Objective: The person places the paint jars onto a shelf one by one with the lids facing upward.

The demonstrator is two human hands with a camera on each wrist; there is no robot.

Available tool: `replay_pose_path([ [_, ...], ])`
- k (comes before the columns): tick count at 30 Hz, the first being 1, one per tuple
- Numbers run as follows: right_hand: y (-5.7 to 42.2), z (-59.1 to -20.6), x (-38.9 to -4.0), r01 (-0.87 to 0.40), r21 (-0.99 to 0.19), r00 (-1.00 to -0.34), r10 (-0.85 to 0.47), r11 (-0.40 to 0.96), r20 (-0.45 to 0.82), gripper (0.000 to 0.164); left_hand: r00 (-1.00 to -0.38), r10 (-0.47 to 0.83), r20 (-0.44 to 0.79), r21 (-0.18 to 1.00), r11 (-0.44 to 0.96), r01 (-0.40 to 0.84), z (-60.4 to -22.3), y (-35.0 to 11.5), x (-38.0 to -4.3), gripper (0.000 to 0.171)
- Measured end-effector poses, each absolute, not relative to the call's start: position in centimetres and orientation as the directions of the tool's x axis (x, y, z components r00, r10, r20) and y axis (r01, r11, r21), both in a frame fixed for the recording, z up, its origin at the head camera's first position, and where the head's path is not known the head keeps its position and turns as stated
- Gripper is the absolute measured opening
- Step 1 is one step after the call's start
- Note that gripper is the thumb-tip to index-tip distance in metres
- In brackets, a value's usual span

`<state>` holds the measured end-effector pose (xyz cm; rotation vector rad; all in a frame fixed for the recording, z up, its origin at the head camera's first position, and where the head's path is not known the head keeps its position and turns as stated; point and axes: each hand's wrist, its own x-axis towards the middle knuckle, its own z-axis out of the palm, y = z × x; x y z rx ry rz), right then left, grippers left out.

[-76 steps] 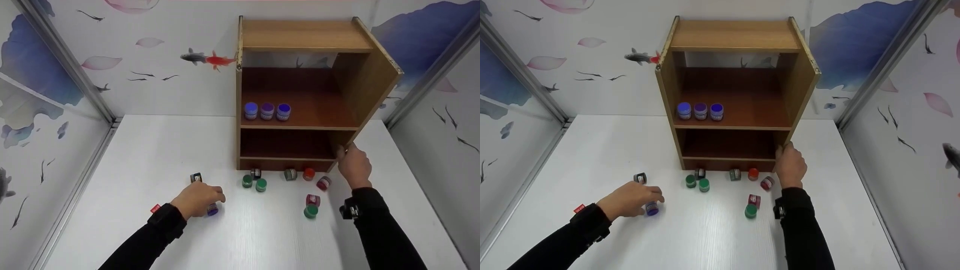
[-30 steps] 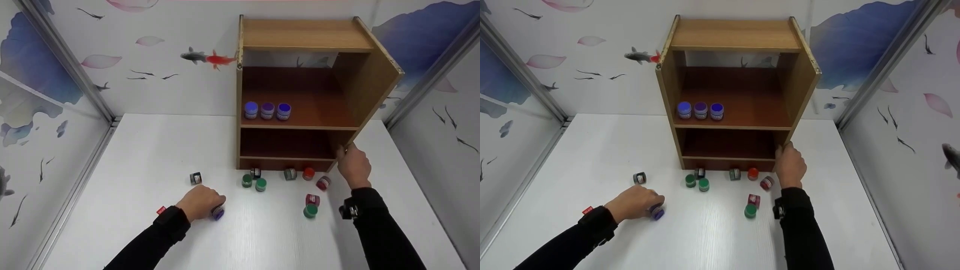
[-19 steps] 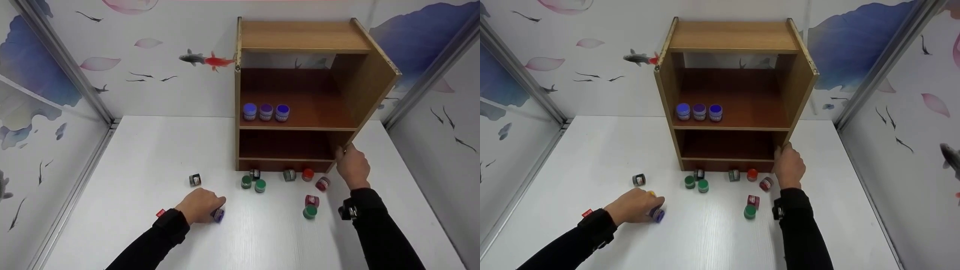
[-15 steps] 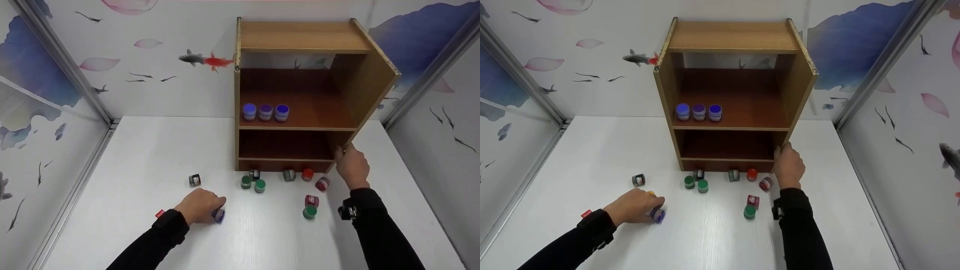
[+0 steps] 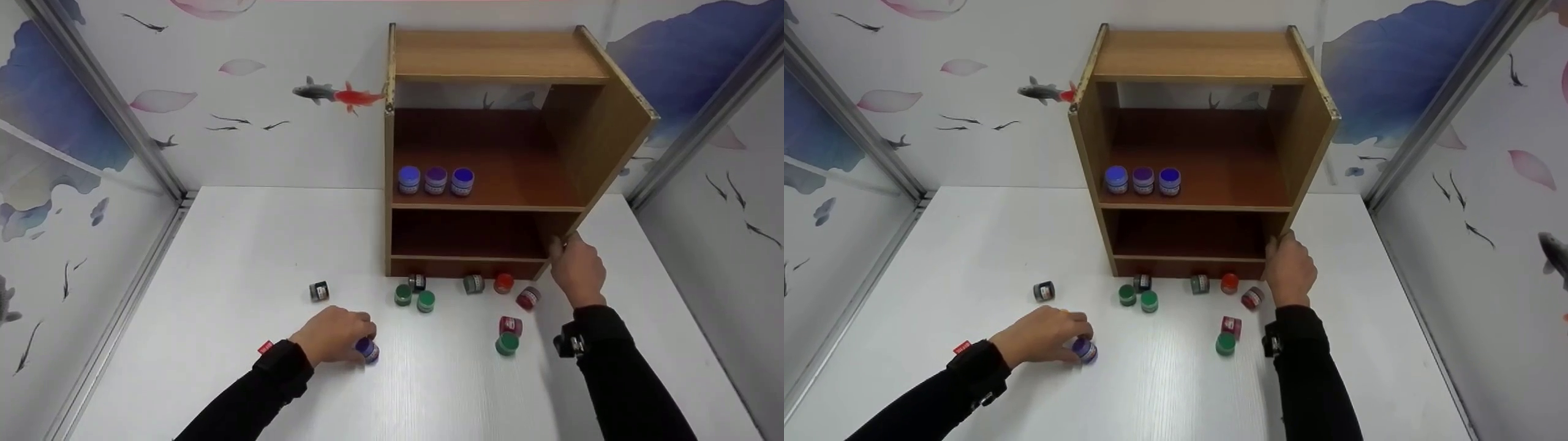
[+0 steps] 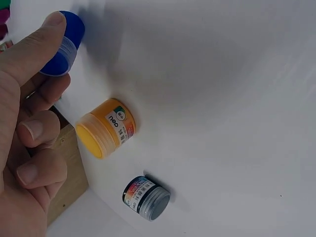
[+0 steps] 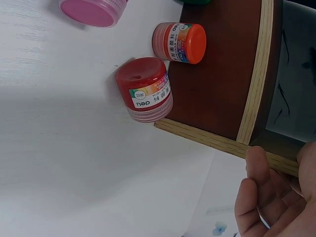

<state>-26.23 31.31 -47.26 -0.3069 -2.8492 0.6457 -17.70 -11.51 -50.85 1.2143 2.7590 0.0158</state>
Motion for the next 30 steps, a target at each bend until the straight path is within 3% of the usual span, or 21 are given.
replay_pose_path([
  [14, 31.3, -46.9, -26.3, 0.161, -0.445, -0.954, 0.254, 0.881, 0.159, 0.042, -0.624, 0.776, -0.096, 0.004, 0.627, 0.779, -51.5, -10.6, -17.6, 0.027],
  [18, 31.3, -46.9, -26.3, 0.158, -0.447, -0.957, 0.248, 0.880, 0.150, 0.042, -0.638, 0.764, -0.097, -0.016, 0.640, 0.768, -51.7, -10.5, -17.4, 0.029],
  [24, 31.3, -47.0, -26.3, 0.177, -0.449, -0.961, 0.252, 0.876, 0.114, 0.045, -0.687, 0.720, -0.101, -0.083, 0.682, 0.727, -52.0, -10.2, -17.2, 0.051],
  [30, 31.2, -47.0, -26.3, 0.186, -0.449, -0.961, 0.257, 0.874, 0.100, 0.045, -0.719, 0.678, -0.150, -0.076, 0.717, 0.693, -52.0, -9.8, -17.1, 0.050],
])
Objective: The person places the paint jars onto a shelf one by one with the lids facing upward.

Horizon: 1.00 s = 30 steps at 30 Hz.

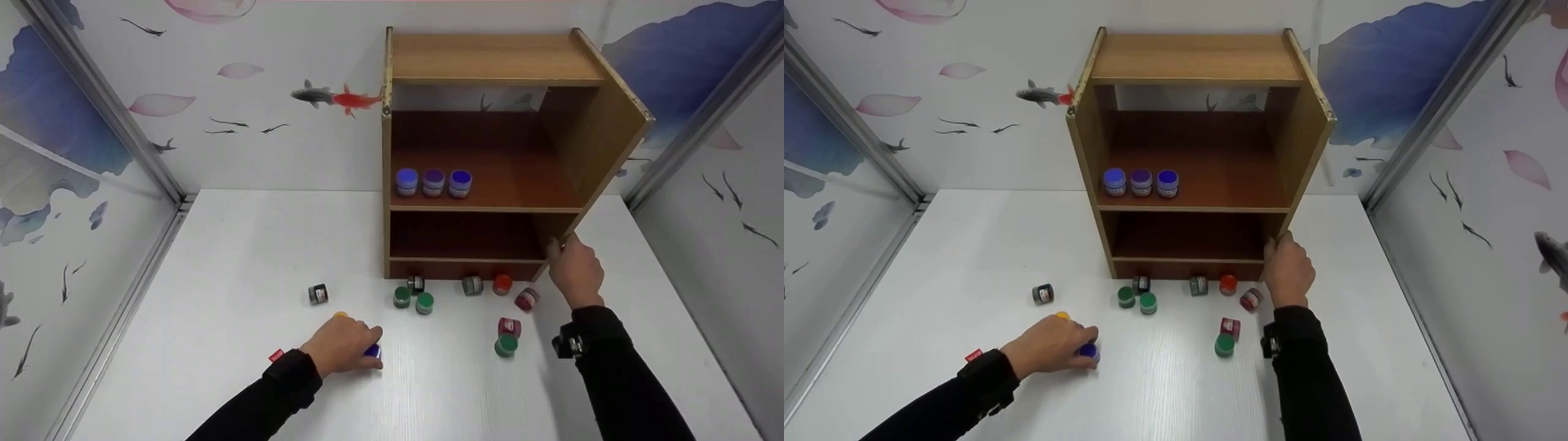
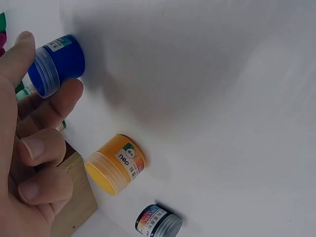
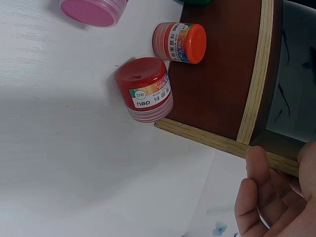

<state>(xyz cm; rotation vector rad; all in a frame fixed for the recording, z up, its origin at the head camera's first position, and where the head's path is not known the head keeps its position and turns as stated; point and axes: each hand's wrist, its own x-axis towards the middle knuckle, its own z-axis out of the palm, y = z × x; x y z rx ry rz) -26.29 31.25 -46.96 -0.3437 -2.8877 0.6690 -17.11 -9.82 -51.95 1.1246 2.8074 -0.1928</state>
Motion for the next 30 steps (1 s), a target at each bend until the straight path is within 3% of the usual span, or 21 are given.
replay_pose_path([
  [6, 31.2, -47.1, -26.2, 0.181, -0.454, -0.963, 0.251, 0.873, 0.098, 0.045, -0.714, 0.679, -0.174, -0.038, 0.719, 0.694, -51.8, -9.8, -17.2, 0.039],
  [13, 31.1, -47.0, -26.1, 0.182, -0.454, -0.963, 0.252, 0.872, 0.097, 0.046, -0.685, 0.722, -0.101, -0.007, 0.688, 0.726, -52.0, -10.2, -17.4, 0.024],
  [30, 31.2, -47.2, -26.0, 0.150, -0.447, -0.959, 0.239, 0.882, 0.149, 0.042, -0.684, 0.723, -0.100, 0.027, 0.689, 0.724, -49.2, -9.8, -18.7, 0.029],
])
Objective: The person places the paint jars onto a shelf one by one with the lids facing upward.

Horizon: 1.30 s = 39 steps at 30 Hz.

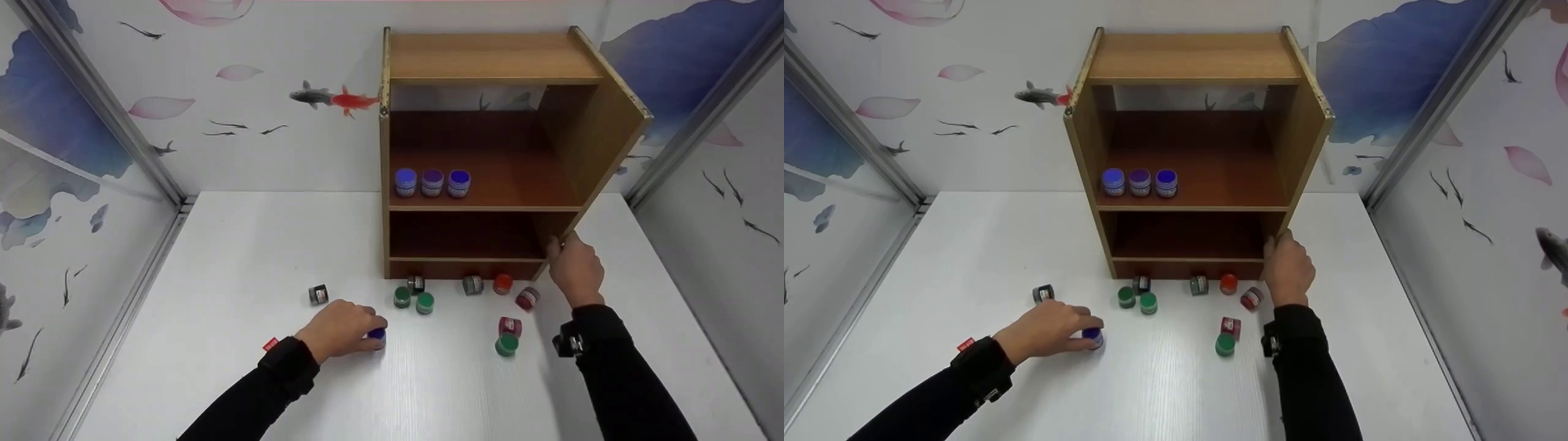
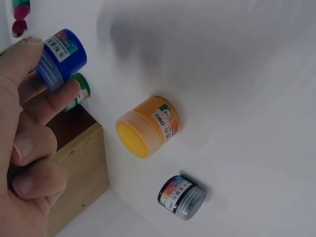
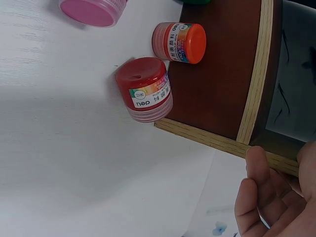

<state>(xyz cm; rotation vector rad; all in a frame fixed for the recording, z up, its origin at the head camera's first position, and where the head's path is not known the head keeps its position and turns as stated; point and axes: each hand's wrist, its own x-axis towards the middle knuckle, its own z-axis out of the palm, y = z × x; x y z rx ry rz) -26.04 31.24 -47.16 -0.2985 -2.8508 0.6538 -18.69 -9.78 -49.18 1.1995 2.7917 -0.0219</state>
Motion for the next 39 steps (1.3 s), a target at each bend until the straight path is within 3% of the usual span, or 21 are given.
replay_pose_path([
  [22, 31.4, -47.1, -26.2, 0.164, -0.448, -0.963, 0.240, 0.879, 0.119, 0.043, -0.698, 0.714, -0.055, 0.021, 0.699, 0.715, -45.3, -8.0, -19.9, 0.027],
  [30, 31.6, -46.9, -26.3, 0.176, -0.447, -0.963, 0.248, 0.877, 0.108, 0.045, -0.702, 0.710, -0.051, 0.034, 0.704, 0.709, -43.1, -6.8, -20.3, 0.033],
  [39, 31.4, -47.2, -26.4, 0.174, -0.458, -0.963, 0.247, 0.872, 0.105, 0.046, -0.674, 0.737, -0.053, -0.033, 0.673, 0.739, -41.5, -5.4, -20.5, 0.043],
])
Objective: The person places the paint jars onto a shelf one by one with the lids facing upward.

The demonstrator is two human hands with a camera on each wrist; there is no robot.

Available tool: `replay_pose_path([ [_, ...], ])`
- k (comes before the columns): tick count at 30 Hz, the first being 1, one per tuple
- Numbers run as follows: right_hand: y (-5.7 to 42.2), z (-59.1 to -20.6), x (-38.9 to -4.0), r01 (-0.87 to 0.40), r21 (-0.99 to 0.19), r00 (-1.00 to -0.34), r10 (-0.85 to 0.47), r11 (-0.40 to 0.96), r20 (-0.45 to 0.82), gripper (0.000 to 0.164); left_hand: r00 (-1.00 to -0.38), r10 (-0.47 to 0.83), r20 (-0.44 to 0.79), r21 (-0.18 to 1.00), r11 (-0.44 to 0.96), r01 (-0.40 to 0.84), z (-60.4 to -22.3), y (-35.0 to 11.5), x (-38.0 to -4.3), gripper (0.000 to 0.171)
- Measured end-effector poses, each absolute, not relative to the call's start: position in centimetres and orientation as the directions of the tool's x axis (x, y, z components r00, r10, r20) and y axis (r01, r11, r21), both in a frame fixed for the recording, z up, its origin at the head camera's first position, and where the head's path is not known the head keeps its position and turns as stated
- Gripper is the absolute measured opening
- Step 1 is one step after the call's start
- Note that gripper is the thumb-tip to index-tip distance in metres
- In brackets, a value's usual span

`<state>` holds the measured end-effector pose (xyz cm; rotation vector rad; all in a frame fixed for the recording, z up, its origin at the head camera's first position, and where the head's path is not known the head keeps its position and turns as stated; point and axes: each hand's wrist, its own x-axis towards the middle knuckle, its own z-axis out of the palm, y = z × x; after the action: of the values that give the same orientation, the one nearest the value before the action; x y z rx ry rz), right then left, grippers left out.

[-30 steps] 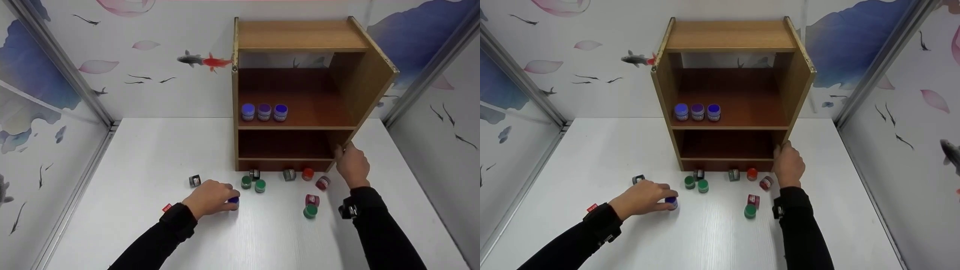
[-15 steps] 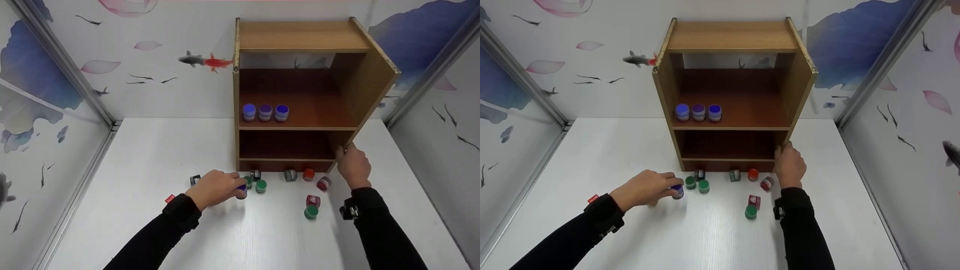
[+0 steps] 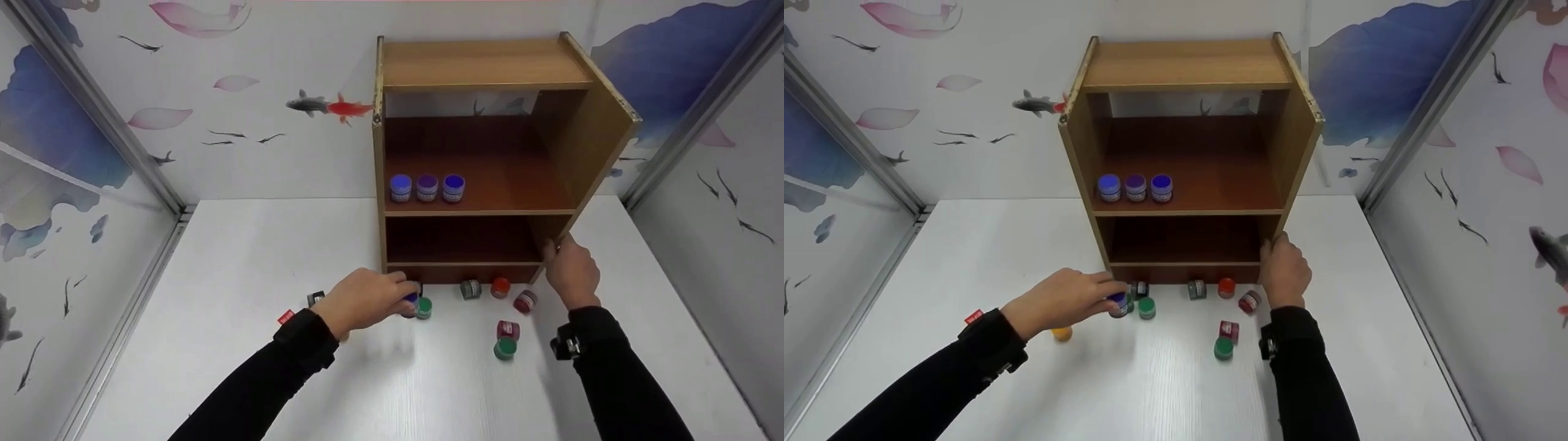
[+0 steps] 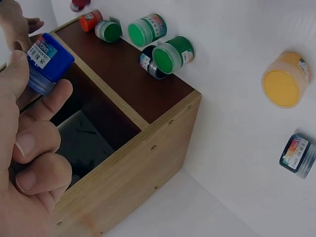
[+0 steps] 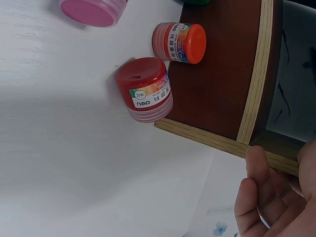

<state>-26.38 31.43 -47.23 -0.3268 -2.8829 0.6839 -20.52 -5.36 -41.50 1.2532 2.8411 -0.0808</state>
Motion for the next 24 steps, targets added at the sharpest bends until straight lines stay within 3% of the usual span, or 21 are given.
replay_pose_path([
  [11, 31.4, -47.1, -26.2, 0.165, -0.459, -0.964, 0.240, 0.873, 0.110, 0.046, -0.600, 0.799, 0.035, -0.114, 0.599, 0.792, -39.7, -3.2, -20.8, 0.038],
  [18, 31.4, -46.9, -26.2, 0.190, -0.462, -0.962, 0.258, 0.866, 0.088, 0.045, -0.587, 0.809, -0.003, -0.165, 0.579, 0.799, -37.7, -1.3, -21.3, 0.043],
  [24, 31.2, -47.0, -26.4, 0.211, -0.456, -0.960, 0.271, 0.864, 0.069, 0.046, -0.582, 0.812, 0.034, -0.168, 0.579, 0.798, -35.6, 0.1, -21.8, 0.042],
])
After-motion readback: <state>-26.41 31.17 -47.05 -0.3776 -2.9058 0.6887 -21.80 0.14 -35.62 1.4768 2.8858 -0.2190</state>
